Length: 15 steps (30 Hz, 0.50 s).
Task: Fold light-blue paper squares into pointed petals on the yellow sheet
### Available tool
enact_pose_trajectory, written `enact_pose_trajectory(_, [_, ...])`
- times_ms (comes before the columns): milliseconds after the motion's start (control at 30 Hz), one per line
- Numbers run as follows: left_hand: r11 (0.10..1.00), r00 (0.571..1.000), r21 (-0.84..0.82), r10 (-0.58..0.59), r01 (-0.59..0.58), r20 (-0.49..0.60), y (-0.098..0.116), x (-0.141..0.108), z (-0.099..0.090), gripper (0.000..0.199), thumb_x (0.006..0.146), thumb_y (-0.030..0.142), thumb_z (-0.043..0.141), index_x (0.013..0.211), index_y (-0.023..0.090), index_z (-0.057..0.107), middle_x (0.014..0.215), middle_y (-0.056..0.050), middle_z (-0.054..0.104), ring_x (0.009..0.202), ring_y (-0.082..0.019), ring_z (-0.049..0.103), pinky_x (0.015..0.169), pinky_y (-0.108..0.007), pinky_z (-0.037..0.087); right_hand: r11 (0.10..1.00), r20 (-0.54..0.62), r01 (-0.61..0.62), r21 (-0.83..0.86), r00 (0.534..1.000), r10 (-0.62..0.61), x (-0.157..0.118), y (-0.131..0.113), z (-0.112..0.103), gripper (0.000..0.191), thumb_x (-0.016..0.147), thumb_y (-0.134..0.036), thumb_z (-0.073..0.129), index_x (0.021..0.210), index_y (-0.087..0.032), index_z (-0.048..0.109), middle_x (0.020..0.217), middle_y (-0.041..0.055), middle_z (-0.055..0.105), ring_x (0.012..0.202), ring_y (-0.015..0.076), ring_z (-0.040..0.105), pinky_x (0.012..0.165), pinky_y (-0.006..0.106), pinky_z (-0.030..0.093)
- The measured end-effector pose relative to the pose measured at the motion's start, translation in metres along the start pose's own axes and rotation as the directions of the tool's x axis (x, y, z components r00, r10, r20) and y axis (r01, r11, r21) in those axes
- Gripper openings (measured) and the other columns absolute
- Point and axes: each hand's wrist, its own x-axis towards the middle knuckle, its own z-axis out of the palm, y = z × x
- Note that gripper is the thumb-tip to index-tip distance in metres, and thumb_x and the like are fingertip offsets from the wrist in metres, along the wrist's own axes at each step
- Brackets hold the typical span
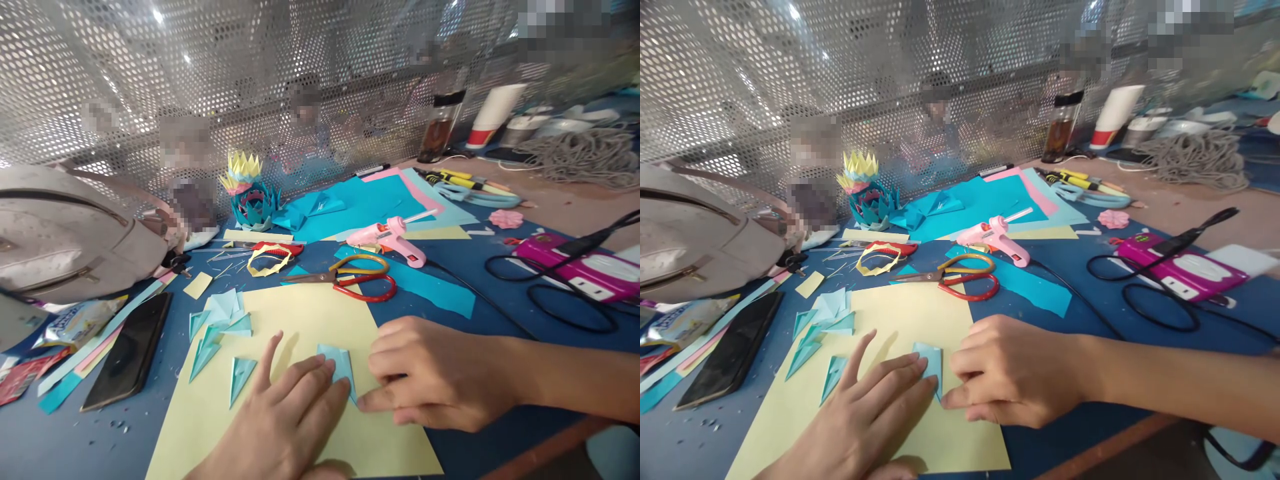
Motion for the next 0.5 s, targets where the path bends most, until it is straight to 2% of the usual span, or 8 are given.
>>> enact_pose_trajectory(167, [1.0,1.0,0.026,0.009,-0.009,0.018,0.0,-0.001,0.0,0.067,0.104,0.063,0.021,0.137,0.019,0.059,0.121,-0.007,0.071,0.128,-0.022,0.058,0.125,-0.06,-0.008,0.999,-0.04,-0.018,0.029,0.999,0.02,0.0,0.001,-0.003,0.059,0.111,-0.042,0.015,0.113,-0.022,0.07,0.075,0.0024,0.057,0.062,0.0182,0.044,0.061,0.034,0.027])
enact_pose_trajectory(267, [0.999,1.0,0.035,0.01,-0.01,0.009,0.0,-0.001,0.001,0.067,0.104,0.063,0.023,0.136,0.018,0.06,0.121,-0.008,0.071,0.128,-0.022,0.058,0.125,-0.061,-0.006,0.999,-0.096,-0.037,0.031,0.995,0.04,-0.001,0.004,-0.004,0.051,0.111,-0.04,0.023,0.115,-0.021,0.071,0.075,0.003,0.058,0.063,0.0179,0.046,0.061,0.033,0.029])
enact_pose_trajectory(400, [1.0,1.0,0.019,0.009,-0.009,-0.023,0.0,0.0,0.002,0.065,0.104,0.063,0.028,0.13,0.014,0.062,0.12,-0.009,0.072,0.126,-0.023,0.06,0.126,-0.059,-0.003,0.994,-0.125,-0.059,-0.089,0.991,0.047,0.002,0.011,-0.005,0.033,0.108,-0.029,0.039,0.119,-0.019,0.068,0.086,0.0043,0.064,0.072,0.0168,0.052,0.065,0.031,0.035])
enact_pose_trajectory(500, [1.0,1.0,-0.024,-0.005,0.004,-0.029,-0.001,0.002,0.001,0.066,0.104,0.063,0.028,0.128,0.012,0.062,0.12,-0.009,0.073,0.126,-0.022,0.06,0.128,-0.055,-0.004,0.972,-0.145,0.007,-0.234,0.988,-0.042,0.009,0.017,-0.004,0.024,0.105,-0.015,0.044,0.112,-0.018,0.068,0.099,0.004,0.07,0.084,0.0161,0.057,0.074,0.03,0.04])
